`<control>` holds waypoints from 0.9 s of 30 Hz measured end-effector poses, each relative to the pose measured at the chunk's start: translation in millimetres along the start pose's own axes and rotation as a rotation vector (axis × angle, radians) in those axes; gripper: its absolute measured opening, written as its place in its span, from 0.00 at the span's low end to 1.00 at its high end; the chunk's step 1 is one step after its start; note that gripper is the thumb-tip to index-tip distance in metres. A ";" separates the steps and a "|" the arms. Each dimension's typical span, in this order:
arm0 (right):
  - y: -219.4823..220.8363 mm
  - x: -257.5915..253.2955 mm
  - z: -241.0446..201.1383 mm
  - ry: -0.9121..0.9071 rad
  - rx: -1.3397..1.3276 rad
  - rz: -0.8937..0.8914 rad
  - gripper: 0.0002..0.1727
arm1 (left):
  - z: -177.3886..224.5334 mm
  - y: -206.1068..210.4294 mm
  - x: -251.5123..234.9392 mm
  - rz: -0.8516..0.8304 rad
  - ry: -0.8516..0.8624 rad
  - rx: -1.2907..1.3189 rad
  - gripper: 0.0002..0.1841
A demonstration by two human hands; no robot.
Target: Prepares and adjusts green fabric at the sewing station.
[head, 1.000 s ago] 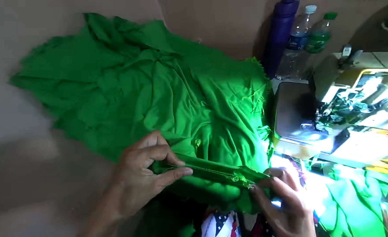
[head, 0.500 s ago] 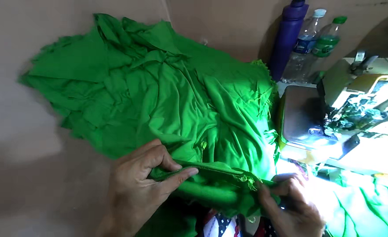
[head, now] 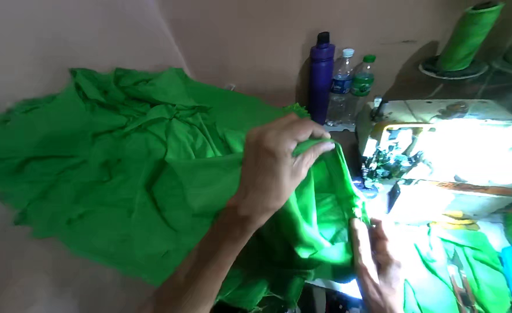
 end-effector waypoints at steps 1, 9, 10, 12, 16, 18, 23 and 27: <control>-3.2 -6.1 12.5 0.078 -0.034 0.020 0.10 | -14.7 21.3 -7.3 -0.013 -0.069 0.061 0.05; -39.9 30.4 45.1 0.412 -0.095 -0.090 0.09 | -69.4 131.6 31.2 -0.515 -0.605 0.269 0.02; -46.9 35.8 44.3 0.425 -0.113 -0.107 0.07 | -67.5 137.1 33.8 -0.598 -0.649 0.263 0.02; -57.1 36.7 42.5 0.420 -0.167 -0.160 0.06 | -57.4 143.1 31.1 -0.712 -0.763 0.274 0.04; -52.6 23.5 43.4 0.466 -0.221 -0.111 0.07 | -63.5 152.8 15.8 -0.798 -0.877 0.203 0.08; -44.9 15.1 43.0 0.475 -0.249 -0.054 0.08 | -67.0 157.2 8.3 -0.784 -0.965 0.161 0.10; -33.0 1.0 54.3 0.368 -0.228 -0.065 0.08 | -83.3 165.2 4.8 -0.646 -0.916 0.139 0.20; -26.6 -6.6 56.7 0.362 -0.233 -0.044 0.08 | -87.3 166.7 3.8 -0.569 -0.852 0.173 0.24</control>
Point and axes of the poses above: each hand's wrist, its own x-axis away from the middle knuckle, its own y-axis out of the palm, z = x × y, the point moved 5 cm from there along -x, towards the middle knuckle, and after that the axes turned 9 degrees about x, right-handed, at the moved point
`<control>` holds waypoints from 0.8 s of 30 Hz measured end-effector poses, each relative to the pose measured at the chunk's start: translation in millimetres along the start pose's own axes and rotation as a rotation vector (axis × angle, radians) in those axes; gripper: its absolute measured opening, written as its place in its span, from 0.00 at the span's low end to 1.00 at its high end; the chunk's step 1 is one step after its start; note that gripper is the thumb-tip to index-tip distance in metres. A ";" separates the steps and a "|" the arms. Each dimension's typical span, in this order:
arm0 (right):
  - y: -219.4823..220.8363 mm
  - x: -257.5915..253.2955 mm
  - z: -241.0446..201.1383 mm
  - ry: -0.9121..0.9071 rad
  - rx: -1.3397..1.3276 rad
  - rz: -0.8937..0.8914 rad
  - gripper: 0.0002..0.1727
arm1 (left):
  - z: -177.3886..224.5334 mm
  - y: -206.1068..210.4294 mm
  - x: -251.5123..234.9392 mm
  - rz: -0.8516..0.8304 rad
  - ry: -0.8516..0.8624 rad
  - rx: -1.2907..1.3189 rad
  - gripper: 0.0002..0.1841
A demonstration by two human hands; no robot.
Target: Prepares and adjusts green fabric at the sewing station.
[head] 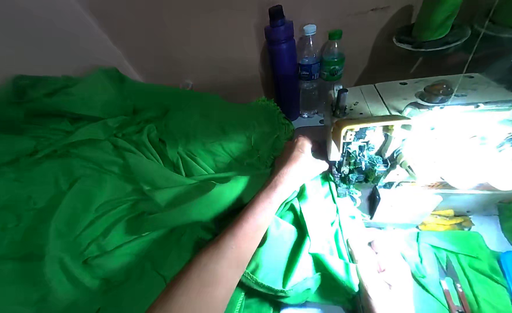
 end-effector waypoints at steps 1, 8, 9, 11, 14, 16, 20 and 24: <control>-0.2 -1.0 -0.2 -0.008 -0.006 0.004 0.08 | -0.6 0.1 -2.2 0.001 -0.004 0.004 0.23; 1.5 14.8 -1.9 0.027 -0.021 -0.028 0.11 | -4.3 1.5 9.9 0.048 0.131 -0.005 0.16; 2.5 19.1 -1.4 0.022 -0.030 -0.006 0.13 | -5.3 1.0 9.3 0.045 0.133 -0.002 0.16; 2.6 24.3 -0.2 -0.003 -0.016 0.033 0.13 | -7.0 -0.7 8.6 0.038 0.163 -0.003 0.15; 1.3 25.4 -0.7 -0.030 0.038 0.089 0.12 | -9.4 -0.7 5.2 0.034 0.200 -0.006 0.14; 3.7 23.6 -0.8 -0.032 0.033 0.094 0.13 | -9.3 -0.9 -1.9 0.025 0.203 0.011 0.14; 8.6 7.2 -2.5 -0.099 0.060 0.101 0.13 | -7.7 -3.9 -14.3 0.075 0.229 -0.115 0.12; 8.8 -14.6 -5.3 -0.169 -0.008 0.085 0.12 | -2.2 -14.4 -5.5 0.168 0.224 -0.226 0.13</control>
Point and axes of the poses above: each hand's wrist, its own x-axis away from the middle knuckle, its own y-axis out of the palm, z = x × y, the point moved 5 cm from there along -x, towards the middle knuckle, and after that the axes turned 9 degrees about x, right-handed, at the moved point
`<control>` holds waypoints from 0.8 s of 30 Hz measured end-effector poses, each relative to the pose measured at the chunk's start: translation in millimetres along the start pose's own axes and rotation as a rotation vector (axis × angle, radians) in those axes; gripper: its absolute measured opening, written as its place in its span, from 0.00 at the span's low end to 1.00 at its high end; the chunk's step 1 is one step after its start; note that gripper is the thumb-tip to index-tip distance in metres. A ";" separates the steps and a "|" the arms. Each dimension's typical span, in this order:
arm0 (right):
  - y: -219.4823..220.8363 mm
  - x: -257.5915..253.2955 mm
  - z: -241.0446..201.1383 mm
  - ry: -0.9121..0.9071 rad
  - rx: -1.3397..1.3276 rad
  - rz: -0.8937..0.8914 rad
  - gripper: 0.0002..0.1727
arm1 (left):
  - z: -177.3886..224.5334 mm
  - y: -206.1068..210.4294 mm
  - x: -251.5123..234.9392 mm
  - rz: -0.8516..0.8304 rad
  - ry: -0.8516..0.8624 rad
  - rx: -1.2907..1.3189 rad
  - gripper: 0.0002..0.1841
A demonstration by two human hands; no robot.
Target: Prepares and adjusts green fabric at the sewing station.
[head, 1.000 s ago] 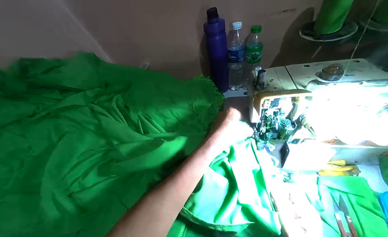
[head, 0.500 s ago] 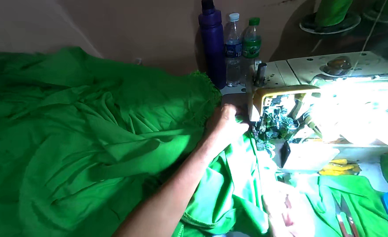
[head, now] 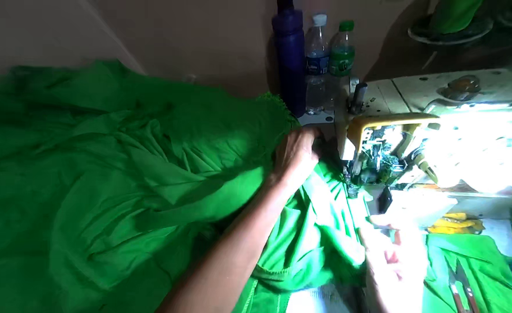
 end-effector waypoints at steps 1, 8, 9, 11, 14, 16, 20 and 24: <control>0.1 -1.5 1.2 -0.006 -0.022 -0.010 0.11 | 0.3 -4.7 4.1 0.040 0.040 -0.020 0.14; -4.7 -7.5 2.8 0.262 -0.076 -0.019 0.08 | 26.7 -41.0 90.0 0.019 0.461 0.072 0.18; -5.2 -8.5 2.5 0.327 -0.075 -0.013 0.07 | 22.3 -32.8 97.0 -0.089 0.467 0.070 0.21; -5.4 -8.9 4.1 0.403 -0.093 -0.028 0.05 | 12.7 -20.6 100.6 -0.190 0.445 0.028 0.21; -5.8 -10.6 7.2 0.414 -0.110 -0.046 0.05 | 6.8 -17.8 90.5 -0.142 0.423 0.115 0.11; -8.8 -13.2 9.2 0.359 -0.058 -0.081 0.05 | 8.6 -20.1 83.7 -0.127 0.421 0.170 0.10; -19.2 -13.9 -1.7 0.090 0.338 -0.172 0.16 | 40.3 -30.3 90.8 -0.214 0.461 -0.023 0.12; -33.0 4.6 -58.4 -0.416 0.546 -0.296 0.17 | 118.7 -47.1 155.3 -0.309 0.719 -0.204 0.14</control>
Point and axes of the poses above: each hand's wrist, its own x-axis away from the middle knuckle, its own y-axis out of the palm, z = x × y, the point moved 5 cm from there along -x, towards the middle knuckle, and after that the axes turned 9 degrees about x, right-handed, at the moved point
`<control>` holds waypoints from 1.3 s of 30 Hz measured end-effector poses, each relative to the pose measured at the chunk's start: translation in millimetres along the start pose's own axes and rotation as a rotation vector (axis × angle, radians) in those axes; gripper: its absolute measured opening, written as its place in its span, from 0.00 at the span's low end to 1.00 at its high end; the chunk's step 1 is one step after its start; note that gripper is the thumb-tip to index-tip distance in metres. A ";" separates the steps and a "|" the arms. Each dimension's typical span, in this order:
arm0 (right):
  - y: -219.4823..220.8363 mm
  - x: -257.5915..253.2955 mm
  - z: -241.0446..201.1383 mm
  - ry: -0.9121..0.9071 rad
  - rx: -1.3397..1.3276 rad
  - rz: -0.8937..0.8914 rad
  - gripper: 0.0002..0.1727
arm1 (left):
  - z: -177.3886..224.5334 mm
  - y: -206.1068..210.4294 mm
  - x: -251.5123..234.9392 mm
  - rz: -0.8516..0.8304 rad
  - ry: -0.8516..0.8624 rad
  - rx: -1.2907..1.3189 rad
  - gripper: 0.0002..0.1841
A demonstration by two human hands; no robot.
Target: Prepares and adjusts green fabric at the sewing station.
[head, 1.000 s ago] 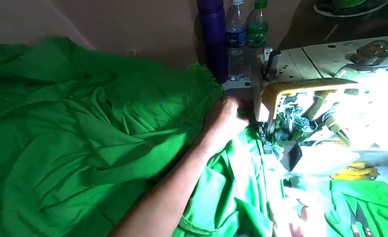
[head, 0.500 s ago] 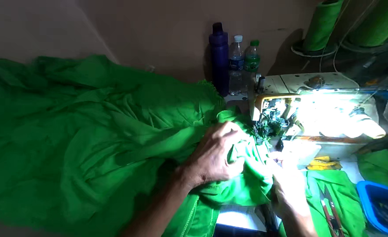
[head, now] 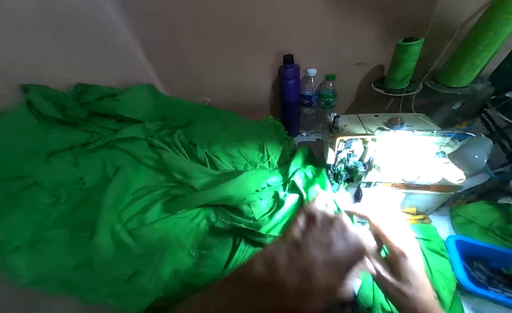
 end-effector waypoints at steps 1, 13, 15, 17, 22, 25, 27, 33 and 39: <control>-9.6 -0.1 -12.5 -0.109 -0.080 -0.077 0.14 | 19.2 -5.8 2.9 0.027 0.069 -0.012 0.15; -48.8 8.3 -10.2 0.040 -0.918 -0.157 0.17 | -33.3 -42.8 41.6 0.364 0.004 0.426 0.12; -53.2 5.6 -9.9 0.001 -0.752 -0.147 0.17 | -19.4 -44.7 43.7 0.395 0.013 0.150 0.10; -47.9 2.3 -17.1 -0.055 -0.350 -0.060 0.14 | -11.9 -37.7 38.4 0.417 0.025 -0.157 0.05; -21.9 -5.2 -27.2 -0.093 0.118 0.214 0.08 | -15.4 -18.3 26.9 0.515 0.002 -0.267 0.06; -26.4 2.2 -34.0 -0.010 -0.555 -0.055 0.07 | -10.2 -17.3 38.5 0.401 0.080 0.530 0.09; -32.7 7.5 -39.3 -0.020 -0.726 -0.187 0.11 | -4.6 -20.4 43.9 0.226 0.206 0.946 0.18; -35.7 14.5 -31.8 -0.059 -0.313 -0.128 0.09 | -31.9 -13.6 62.8 0.361 -0.075 0.536 0.18; -47.7 23.4 -51.8 -0.080 -0.171 -0.281 0.15 | 23.6 -29.7 66.8 0.317 -0.083 0.414 0.12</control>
Point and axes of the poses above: each hand's wrist, its own x-axis away from the middle knuckle, its own y-axis out of the palm, z = x × y, the point moved 5 cm from there along -x, towards the middle knuckle, and after that the axes turned 9 degrees about x, right-handed, at the moved point
